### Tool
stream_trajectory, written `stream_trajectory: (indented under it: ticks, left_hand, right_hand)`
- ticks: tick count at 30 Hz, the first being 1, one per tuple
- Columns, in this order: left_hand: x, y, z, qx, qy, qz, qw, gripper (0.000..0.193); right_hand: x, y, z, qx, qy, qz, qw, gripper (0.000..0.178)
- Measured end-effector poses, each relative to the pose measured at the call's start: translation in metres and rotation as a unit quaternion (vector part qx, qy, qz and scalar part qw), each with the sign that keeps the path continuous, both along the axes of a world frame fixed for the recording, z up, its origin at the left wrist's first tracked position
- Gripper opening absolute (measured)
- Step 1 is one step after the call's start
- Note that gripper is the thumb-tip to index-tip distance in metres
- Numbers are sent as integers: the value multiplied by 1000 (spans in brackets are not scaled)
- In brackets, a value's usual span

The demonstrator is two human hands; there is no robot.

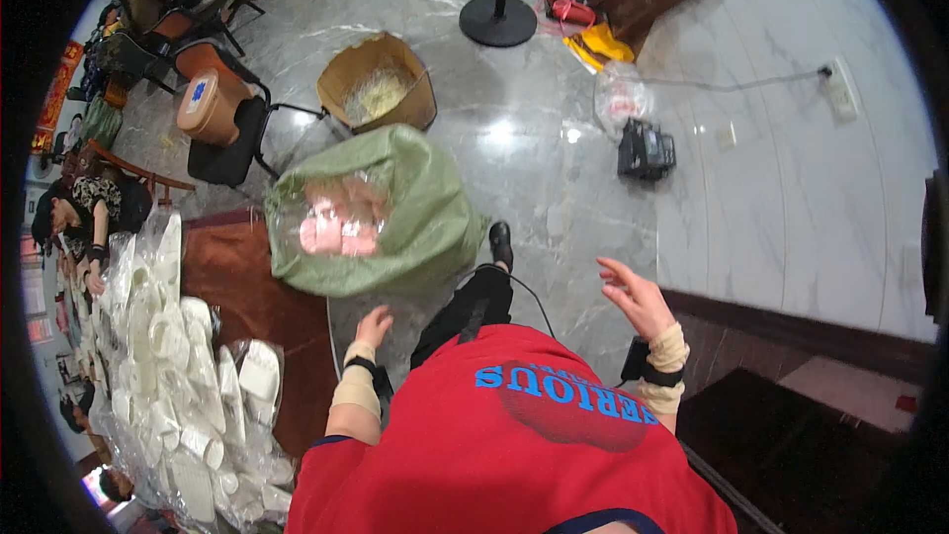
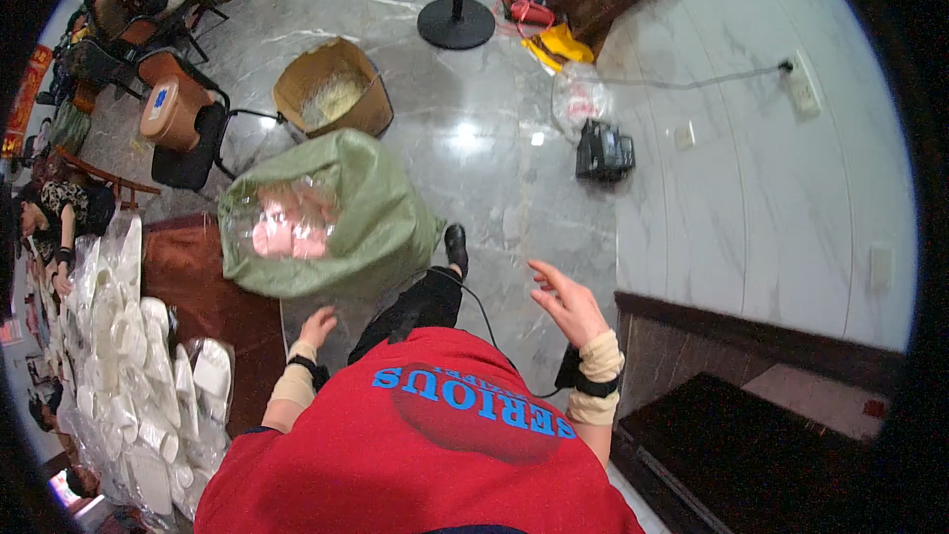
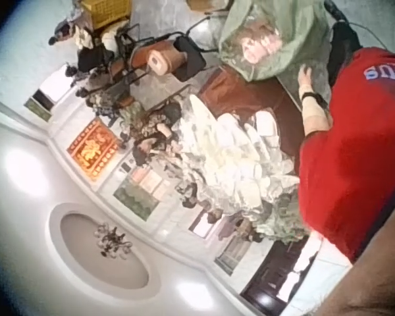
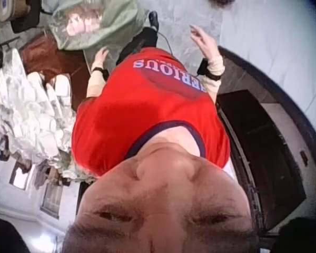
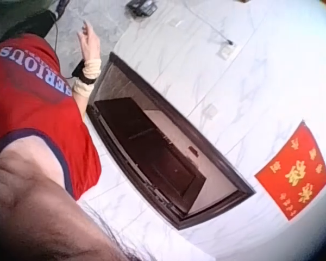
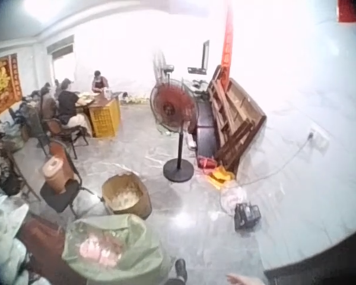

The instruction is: Organizing and bagging white shoe insoles and outsoles in a manufacturing setting.

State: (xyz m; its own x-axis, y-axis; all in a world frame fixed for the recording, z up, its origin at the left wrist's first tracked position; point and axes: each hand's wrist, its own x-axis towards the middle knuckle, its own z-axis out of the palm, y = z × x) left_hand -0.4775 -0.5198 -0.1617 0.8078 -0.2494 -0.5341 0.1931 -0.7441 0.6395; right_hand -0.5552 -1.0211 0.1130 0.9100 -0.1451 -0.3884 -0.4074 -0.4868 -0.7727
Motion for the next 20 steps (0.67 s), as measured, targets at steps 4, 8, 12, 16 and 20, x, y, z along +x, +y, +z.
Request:
stream_trajectory:
  ticks: [4, 8, 12, 16, 20]
  left_hand:
    - [10, -3, -45, 136, 314, 206, 917, 40]
    - [80, -30, -65, 12, 177, 249, 952, 36]
    - [203, -106, -38, -25, 6, 157, 987, 38]
    - [308, -195, 33, -92, -12, 147, 985, 38]
    - [343, -196, -6, -24, 47, 185, 981, 45]
  right_hand:
    - [53, -64, 7, -108, 45, -50, 992, 44]
    - [130, -125, 24, -113, 0, -71, 991, 42]
    - [223, -153, 28, -129, -20, -39, 991, 40]
    - [312, -183, 6, -97, 36, 7, 995, 41]
    - [423, -214, -2, -85, 14, 95, 992, 43]
